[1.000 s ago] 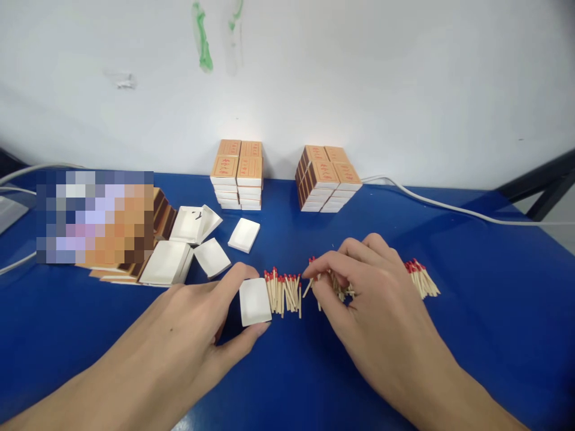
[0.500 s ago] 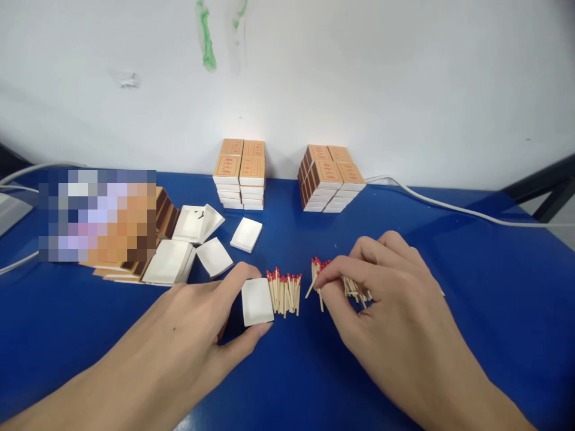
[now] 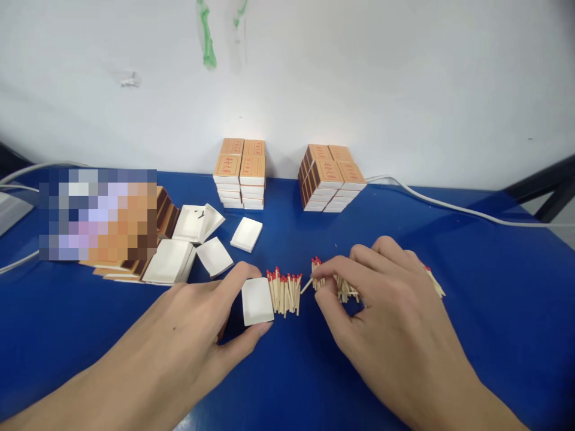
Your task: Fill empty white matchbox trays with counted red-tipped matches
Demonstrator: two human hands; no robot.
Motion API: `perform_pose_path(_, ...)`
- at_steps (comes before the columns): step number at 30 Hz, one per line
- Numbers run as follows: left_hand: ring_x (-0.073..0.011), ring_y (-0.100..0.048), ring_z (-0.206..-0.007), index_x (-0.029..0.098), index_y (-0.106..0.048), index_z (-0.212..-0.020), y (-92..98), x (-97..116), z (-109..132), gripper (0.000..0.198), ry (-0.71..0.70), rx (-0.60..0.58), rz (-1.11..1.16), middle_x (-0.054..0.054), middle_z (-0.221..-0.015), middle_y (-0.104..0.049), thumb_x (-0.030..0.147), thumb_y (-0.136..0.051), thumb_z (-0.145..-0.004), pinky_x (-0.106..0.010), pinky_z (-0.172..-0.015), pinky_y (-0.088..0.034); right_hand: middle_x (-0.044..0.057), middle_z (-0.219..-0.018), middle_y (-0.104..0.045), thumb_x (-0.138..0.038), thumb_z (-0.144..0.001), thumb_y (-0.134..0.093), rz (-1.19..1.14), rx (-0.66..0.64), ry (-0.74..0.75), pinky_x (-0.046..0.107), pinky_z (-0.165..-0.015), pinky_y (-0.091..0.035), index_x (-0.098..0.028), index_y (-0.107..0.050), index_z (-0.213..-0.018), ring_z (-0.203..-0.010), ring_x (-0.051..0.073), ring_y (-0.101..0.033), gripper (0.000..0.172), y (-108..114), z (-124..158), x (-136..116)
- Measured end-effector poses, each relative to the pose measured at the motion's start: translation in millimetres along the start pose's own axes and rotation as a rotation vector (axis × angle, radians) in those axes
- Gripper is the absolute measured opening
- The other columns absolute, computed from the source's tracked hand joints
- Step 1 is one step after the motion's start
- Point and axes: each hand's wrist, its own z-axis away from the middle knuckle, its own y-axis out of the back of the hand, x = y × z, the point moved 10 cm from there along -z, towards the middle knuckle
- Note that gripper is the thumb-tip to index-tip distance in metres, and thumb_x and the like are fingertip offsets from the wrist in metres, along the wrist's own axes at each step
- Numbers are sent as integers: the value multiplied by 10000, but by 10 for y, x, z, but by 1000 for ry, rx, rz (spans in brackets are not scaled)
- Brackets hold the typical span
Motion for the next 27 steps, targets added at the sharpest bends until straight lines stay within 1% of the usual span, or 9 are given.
perform_pose_path(3, -115, -572, -486, 330, -636, -1256, 8, 3, -2, 205, 19, -11, 6, 110, -637, -580, 426, -660, -1076, -206, -474, -334, 36, -800, -696, -166, -977, -672, 26, 4, -6, 446, -769, -380, -223, -742, -911, -850, 272, -530, 112, 12, -20, 34)
perform_pose_path(6, -116, -584, -503, 330, -638, -1242, 0, -11, -2, 184, 58, -30, 4, 107, -655, -599, 420, -650, -1082, -212, -481, -343, 46, -821, -702, -230, -953, -713, 44, -31, -14, 451, -768, -392, -223, -724, -973, -852, 290, -551, 24, -5, -17, 59)
perform_pose_path(9, -115, -579, -490, 323, -637, -1231, -1, 10, -9, 177, 30, -25, 11, 107, -647, -595, 418, -646, -1082, -214, -469, -332, 60, -846, -701, -265, -956, -719, 55, -68, -10, 470, -791, -415, -228, -715, -983, -865, 306, -563, 46, -27, 8, 67)
perform_pose_path(11, -115, -581, -485, 323, -635, -1237, 0, 15, -14, 181, 7, -14, 10, 107, -644, -590, 416, -648, -1082, -210, -459, -324, 68, -870, -713, -247, -986, -681, 65, -78, 6, 477, -799, -411, -235, -709, -975, -867, 308, -563, 33, -33, 22, 61)
perform_pose_path(15, -107, -569, -474, 332, -627, -1284, 8, 13, -13, 219, -6, 3, -12, 110, -651, -586, 423, -651, -1086, -194, -454, -336, 56, -857, -708, -211, -1015, -645, 96, -85, 41, 466, -780, -381, -247, -707, -958, -849, 302, -554, 92, -35, 40, 35)
perform_pose_path(19, -104, -550, -455, 328, -635, -1281, 23, 36, -2, 225, -13, 18, -10, 113, -635, -582, 405, -664, -1072, -185, -446, -338, 50, -819, -681, -198, -1000, -679, 93, -67, 52, 469, -787, -395, -238, -691, -892, -836, 294, -544, 115, -29, 47, -25)
perform_pose_path(21, -108, -550, -457, 325, -642, -1278, 22, 38, 5, 227, -9, 19, -4, 105, -649, -601, 405, -667, -1067, -189, -446, -340, 50, -795, -663, -202, -998, -700, 86, -62, 42, 470, -792, -407, -239, -674, -838, -837, 293, -541, 167, -51, 46, -48)
perform_pose_path(24, -115, -553, -461, 331, -651, -1286, 22, 28, 13, 237, 2, 25, -8, 94, -670, -631, 422, -665, -1067, -196, -444, -333, 50, -756, -637, -213, -998, -722, 138, -45, 27, 464, -776, -395, -246, -640, -770, -836, 298, -540, 244, -92, 37, -56)
perform_pose_path(27, -115, -552, -455, 337, -651, -1283, 24, 23, 17, 229, 3, 27, -13, 94, -670, -638, 430, -657, -1073, -196, -445, -336, 50, -755, -645, -209, -974, -745, 176, -48, 25, 460, -775, -384, -252, -625, -758, -835, 299, -546, 250, -137, 32, -41)
